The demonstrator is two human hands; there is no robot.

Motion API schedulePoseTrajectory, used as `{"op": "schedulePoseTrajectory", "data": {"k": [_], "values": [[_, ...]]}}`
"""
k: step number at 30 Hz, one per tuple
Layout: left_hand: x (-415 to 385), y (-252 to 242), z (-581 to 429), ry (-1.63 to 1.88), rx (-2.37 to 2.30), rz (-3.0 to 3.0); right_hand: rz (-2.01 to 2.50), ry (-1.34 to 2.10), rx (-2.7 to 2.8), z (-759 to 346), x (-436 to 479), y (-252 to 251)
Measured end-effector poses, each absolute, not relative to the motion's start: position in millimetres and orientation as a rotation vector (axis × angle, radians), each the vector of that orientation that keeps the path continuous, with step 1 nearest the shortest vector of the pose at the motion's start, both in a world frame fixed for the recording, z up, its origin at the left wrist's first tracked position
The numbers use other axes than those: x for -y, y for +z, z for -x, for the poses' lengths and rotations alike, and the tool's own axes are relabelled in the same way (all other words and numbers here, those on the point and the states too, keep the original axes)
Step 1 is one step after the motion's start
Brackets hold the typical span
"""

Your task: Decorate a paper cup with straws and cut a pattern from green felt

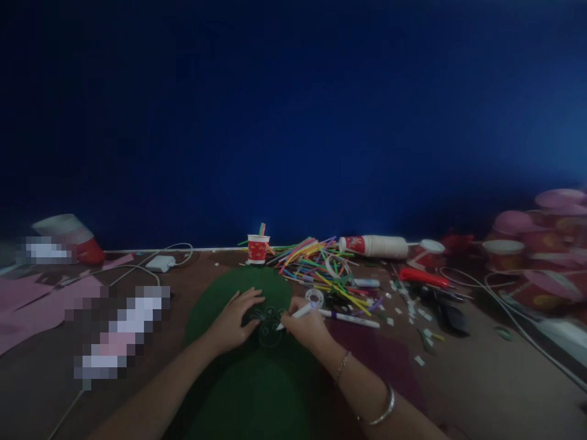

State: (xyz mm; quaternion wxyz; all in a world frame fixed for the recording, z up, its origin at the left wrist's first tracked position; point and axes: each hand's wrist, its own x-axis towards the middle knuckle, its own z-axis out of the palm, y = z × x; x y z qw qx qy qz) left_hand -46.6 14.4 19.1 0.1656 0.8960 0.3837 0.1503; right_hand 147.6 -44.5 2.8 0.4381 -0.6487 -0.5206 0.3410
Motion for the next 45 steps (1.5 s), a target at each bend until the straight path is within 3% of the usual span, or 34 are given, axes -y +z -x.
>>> {"op": "schedulePoseTrajectory", "data": {"k": [18,45], "values": [[-16.3,19.6,47.9,0.436,-1.111,-2.567,1.392,0.907,1.216,-147.1,49.0,10.1],[-15.2,19.8,48.1,0.405,-1.086,-2.605,1.485,0.846,1.378,-142.1,49.2,4.0]]}}
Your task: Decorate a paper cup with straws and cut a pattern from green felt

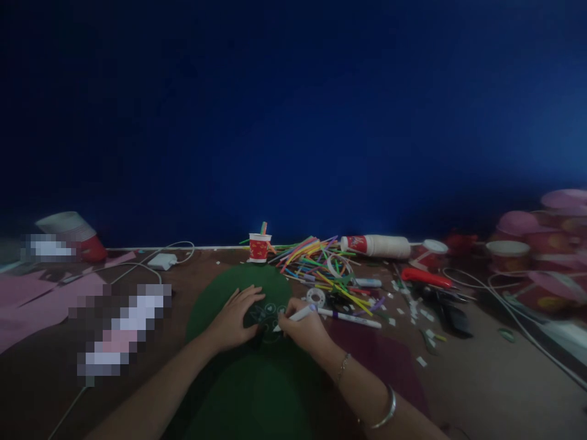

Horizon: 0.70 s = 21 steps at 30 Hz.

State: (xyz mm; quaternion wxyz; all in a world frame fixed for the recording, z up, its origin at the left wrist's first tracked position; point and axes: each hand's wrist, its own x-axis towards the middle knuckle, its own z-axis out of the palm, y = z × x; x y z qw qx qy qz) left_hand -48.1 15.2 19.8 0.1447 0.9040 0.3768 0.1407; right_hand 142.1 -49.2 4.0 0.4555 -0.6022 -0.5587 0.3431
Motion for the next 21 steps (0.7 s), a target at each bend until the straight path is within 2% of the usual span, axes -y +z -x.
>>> {"op": "schedulePoseTrajectory", "data": {"k": [15,21], "values": [[-15.6,18.1,48.3,0.41,-1.08,-2.617,1.489,0.862,1.345,-142.3,48.0,3.0],[-14.9,20.2,48.4,0.367,-1.098,-2.611,1.545,0.704,1.392,-143.3,45.2,-1.8]]}}
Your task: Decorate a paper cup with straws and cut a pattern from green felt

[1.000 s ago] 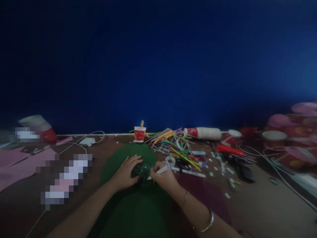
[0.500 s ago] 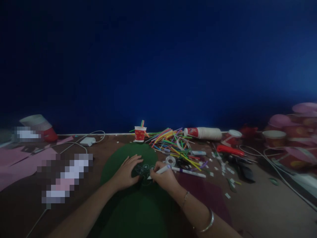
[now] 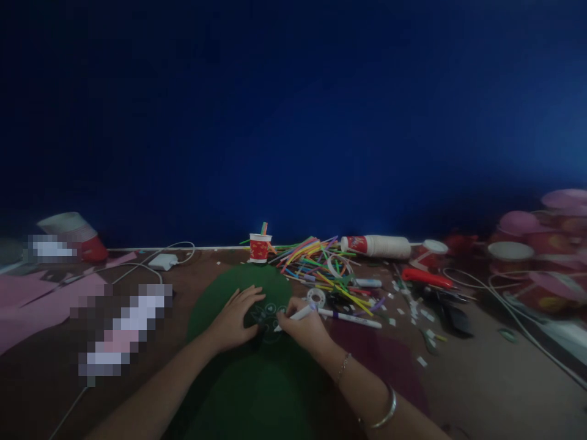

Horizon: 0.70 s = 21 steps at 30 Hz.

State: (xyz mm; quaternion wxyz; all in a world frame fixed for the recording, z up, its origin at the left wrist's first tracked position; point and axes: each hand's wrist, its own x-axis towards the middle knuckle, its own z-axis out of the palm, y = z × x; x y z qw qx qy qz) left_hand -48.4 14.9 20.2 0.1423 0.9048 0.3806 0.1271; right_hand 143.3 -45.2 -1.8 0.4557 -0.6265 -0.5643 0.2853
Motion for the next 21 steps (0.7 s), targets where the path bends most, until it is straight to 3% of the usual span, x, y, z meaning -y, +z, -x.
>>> {"op": "schedulePoseTrajectory", "data": {"k": [21], "values": [[-15.7,20.9,48.1,0.379,-1.091,-2.622,1.558,0.838,1.364,-142.4,46.3,-1.1]]}}
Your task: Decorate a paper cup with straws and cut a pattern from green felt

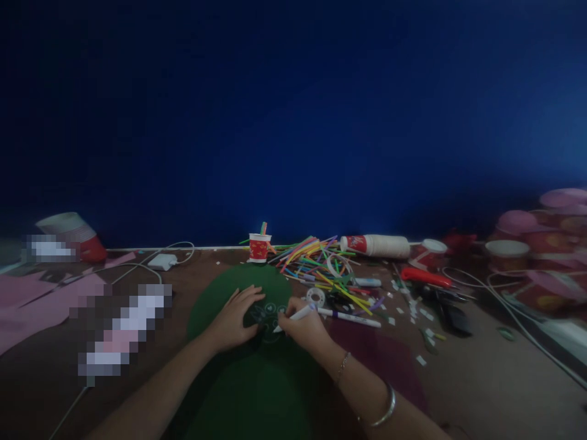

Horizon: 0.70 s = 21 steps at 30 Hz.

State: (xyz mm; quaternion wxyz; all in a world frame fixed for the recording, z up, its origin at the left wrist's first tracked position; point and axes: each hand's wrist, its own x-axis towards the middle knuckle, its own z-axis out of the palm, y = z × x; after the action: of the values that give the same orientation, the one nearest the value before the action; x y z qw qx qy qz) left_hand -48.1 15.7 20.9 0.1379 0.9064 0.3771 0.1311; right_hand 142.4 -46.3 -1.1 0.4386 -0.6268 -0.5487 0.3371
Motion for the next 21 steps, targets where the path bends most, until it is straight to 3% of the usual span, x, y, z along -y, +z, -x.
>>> {"op": "schedulePoseTrajectory", "data": {"k": [21], "values": [[-15.9,19.6,49.0,0.38,-1.087,-2.628,1.596,0.826,1.345,-140.1,48.7,3.9]]}}
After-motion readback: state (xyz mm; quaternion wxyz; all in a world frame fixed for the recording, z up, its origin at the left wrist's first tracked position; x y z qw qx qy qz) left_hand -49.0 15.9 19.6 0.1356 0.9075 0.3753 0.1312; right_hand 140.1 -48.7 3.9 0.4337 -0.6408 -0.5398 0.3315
